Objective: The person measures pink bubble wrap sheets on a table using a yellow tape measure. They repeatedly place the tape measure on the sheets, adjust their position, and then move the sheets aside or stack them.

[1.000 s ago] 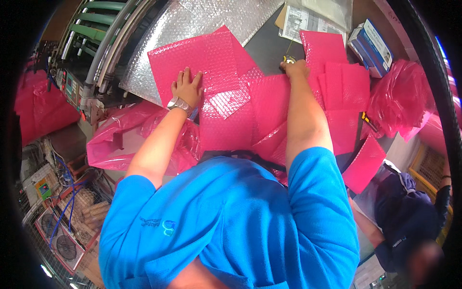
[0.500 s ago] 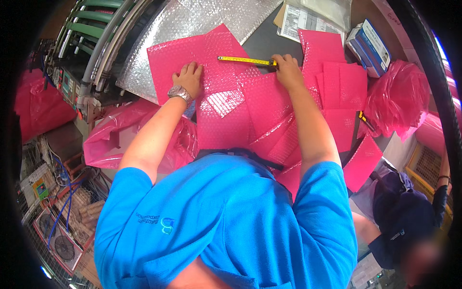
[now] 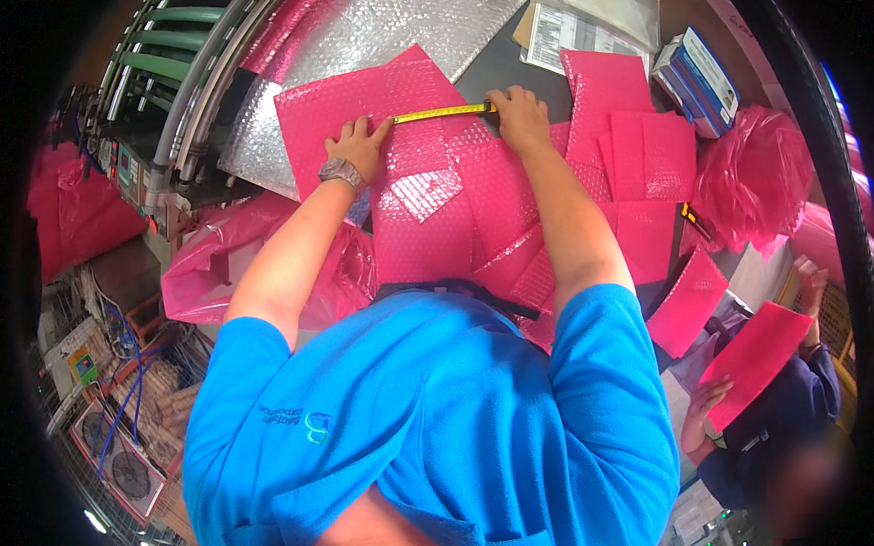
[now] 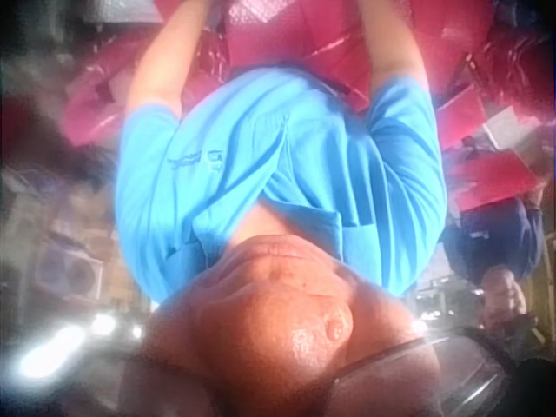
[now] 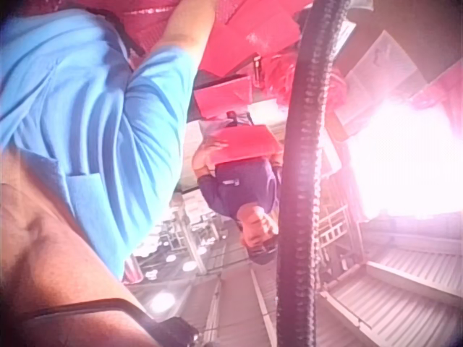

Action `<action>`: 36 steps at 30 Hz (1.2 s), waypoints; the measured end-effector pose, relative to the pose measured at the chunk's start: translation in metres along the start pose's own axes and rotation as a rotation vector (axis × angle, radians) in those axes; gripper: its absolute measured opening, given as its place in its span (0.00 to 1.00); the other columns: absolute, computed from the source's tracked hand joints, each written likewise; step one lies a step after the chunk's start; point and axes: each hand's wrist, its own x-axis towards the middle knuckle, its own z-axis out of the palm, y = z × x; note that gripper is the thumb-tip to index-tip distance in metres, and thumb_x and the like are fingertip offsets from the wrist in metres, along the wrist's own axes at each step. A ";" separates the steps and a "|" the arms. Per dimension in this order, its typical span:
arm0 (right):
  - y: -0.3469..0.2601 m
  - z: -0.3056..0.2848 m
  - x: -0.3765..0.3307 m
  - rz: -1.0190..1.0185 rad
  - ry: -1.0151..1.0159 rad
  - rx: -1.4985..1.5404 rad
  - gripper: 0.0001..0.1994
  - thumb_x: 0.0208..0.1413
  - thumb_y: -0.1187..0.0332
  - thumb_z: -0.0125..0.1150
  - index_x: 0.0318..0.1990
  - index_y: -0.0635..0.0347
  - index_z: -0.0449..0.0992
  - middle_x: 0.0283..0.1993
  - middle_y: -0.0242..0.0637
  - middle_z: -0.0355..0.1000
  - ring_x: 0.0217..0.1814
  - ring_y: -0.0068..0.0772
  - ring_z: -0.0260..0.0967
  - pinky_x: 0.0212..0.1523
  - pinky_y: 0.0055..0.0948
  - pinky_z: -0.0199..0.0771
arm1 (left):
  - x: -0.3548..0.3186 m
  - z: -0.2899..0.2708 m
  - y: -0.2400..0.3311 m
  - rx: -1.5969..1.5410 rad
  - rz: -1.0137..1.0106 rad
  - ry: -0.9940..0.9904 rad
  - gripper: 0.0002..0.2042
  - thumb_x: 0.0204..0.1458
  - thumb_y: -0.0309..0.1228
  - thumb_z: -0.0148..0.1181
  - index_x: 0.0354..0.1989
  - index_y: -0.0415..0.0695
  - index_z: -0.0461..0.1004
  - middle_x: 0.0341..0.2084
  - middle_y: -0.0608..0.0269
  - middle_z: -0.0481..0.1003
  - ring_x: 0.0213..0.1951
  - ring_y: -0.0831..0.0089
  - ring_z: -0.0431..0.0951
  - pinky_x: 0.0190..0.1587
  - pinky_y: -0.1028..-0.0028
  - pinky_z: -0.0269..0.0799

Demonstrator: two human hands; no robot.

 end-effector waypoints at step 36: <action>0.047 -0.016 -0.044 0.047 -0.311 0.231 0.17 0.43 0.77 0.53 0.42 0.47 0.69 0.39 0.42 0.64 0.45 0.50 0.62 0.45 0.40 0.65 | 0.074 -0.012 0.010 -0.823 -0.072 0.720 0.22 0.40 0.27 0.55 0.47 0.42 0.61 0.49 0.48 0.62 0.51 0.54 0.63 0.51 0.61 0.59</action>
